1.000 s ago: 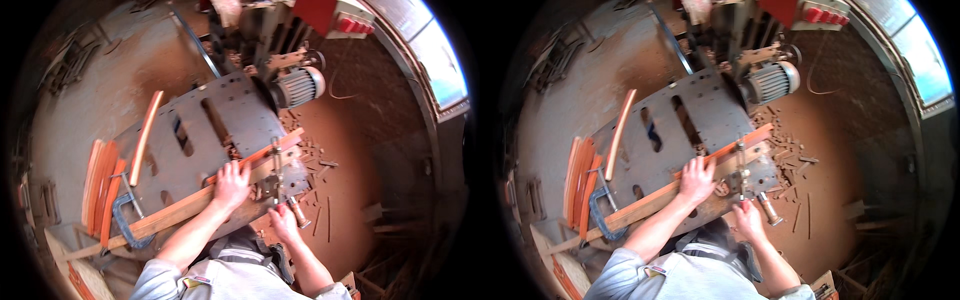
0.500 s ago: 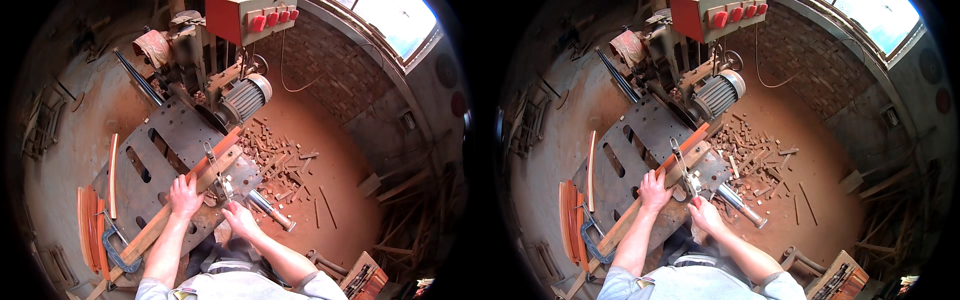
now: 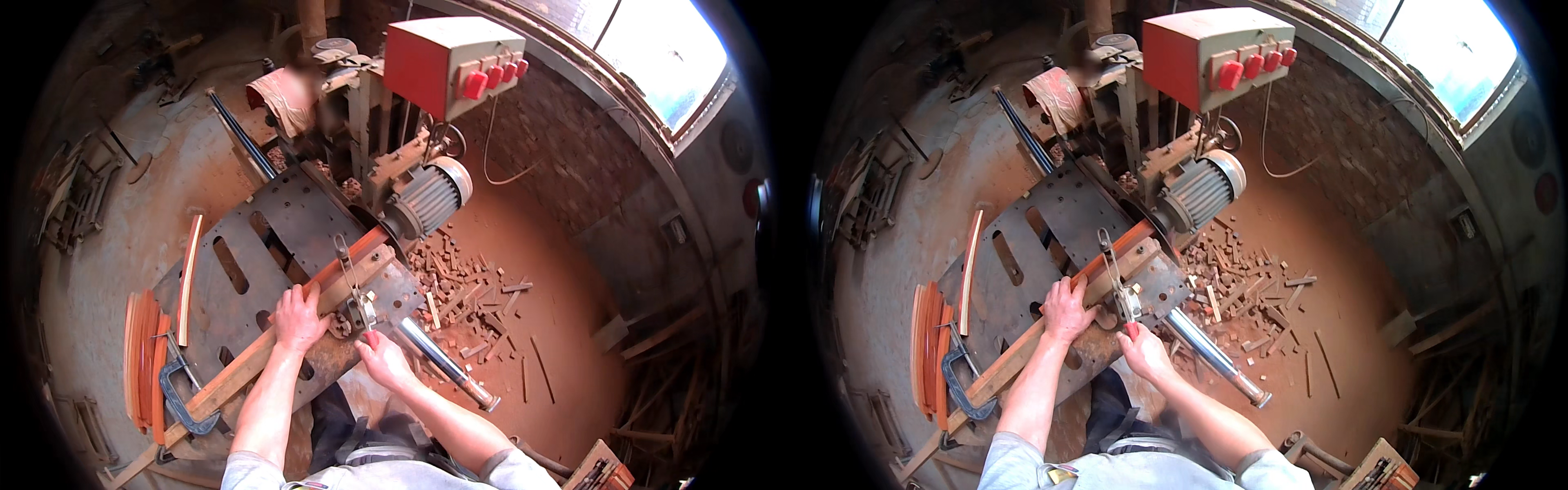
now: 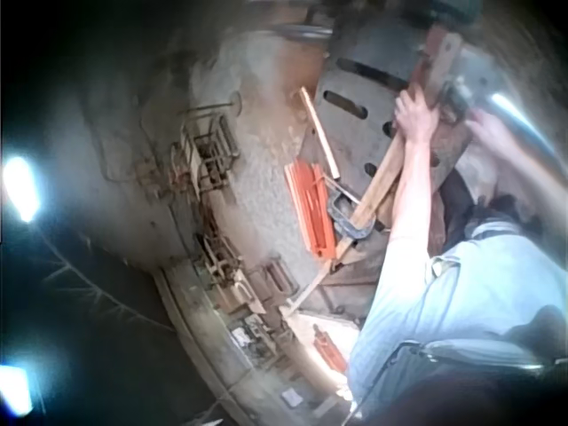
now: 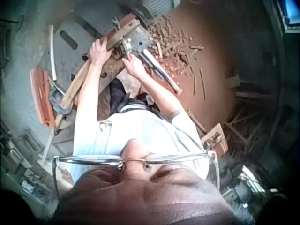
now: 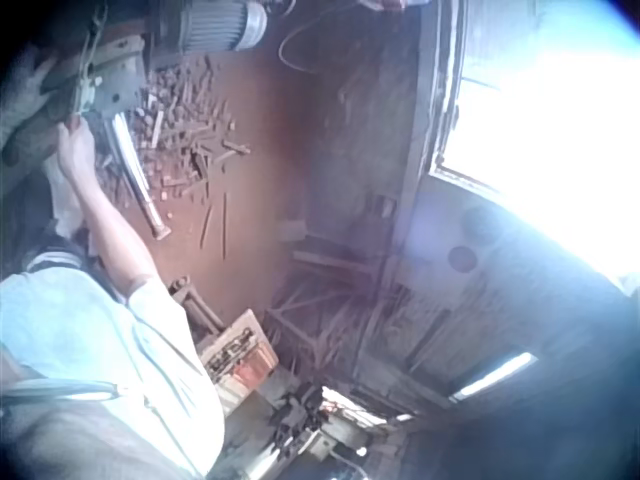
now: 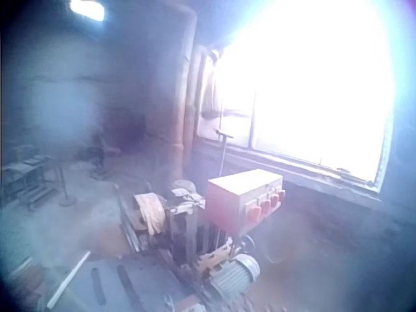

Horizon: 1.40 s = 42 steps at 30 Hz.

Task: The person repeatedly feeds small wooden pieces into a stationary spindle sander to shape their edges. They use a clamp to hold the wood against the machine, then remove and set the finished pieces aside on a nearby table. The process is repeated for multiple pieces throughout the clip.

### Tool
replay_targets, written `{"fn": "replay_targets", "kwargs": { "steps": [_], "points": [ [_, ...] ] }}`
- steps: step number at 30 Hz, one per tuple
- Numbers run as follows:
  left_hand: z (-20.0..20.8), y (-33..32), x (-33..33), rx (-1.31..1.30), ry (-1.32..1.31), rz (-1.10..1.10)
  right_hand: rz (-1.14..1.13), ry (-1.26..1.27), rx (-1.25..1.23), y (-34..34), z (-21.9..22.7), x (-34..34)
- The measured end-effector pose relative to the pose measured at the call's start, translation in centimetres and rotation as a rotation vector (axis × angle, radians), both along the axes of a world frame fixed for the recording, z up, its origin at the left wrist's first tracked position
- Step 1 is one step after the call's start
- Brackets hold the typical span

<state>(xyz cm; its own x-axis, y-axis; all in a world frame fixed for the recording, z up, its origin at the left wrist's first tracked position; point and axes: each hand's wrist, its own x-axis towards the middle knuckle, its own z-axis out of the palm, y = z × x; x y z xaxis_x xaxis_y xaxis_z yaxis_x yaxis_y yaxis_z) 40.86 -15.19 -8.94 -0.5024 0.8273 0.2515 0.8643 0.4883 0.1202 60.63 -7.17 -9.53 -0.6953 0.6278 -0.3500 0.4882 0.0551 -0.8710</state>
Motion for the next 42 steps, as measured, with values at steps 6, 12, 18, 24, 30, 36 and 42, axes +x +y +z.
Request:
{"fn": "replay_targets", "kwargs": {
  "steps": [6,12,18,24,30,36,42],
  "points": [
    [-1.2,-0.4,0.4,0.105,0.118,-0.024,0.002,0.045,0.031,0.2,-1.4,0.2],
    [-3.0,-0.2,0.3,0.126,0.172,-0.024,0.01,0.116,0.026,0.8,-4.1,0.1],
    [-3.9,0.0,0.8,0.139,0.172,0.018,0.062,0.166,0.092,1.8,-5.5,0.5],
    [-5.0,-0.1,0.6,0.158,0.179,0.048,0.051,0.201,0.081,2.5,-9.1,-0.8],
    [-5.4,0.4,0.1,0.192,0.18,0.088,0.033,0.193,0.146,3.2,-7.8,-1.1],
    [-5.1,-0.9,-2.9,0.18,0.196,0.126,0.043,0.065,0.001,2.4,-4.4,-4.2],
    [-2.9,-0.7,-9.5,0.168,0.207,0.135,0.027,0.029,0.051,2.5,-1.0,-10.5]
  ]
}}
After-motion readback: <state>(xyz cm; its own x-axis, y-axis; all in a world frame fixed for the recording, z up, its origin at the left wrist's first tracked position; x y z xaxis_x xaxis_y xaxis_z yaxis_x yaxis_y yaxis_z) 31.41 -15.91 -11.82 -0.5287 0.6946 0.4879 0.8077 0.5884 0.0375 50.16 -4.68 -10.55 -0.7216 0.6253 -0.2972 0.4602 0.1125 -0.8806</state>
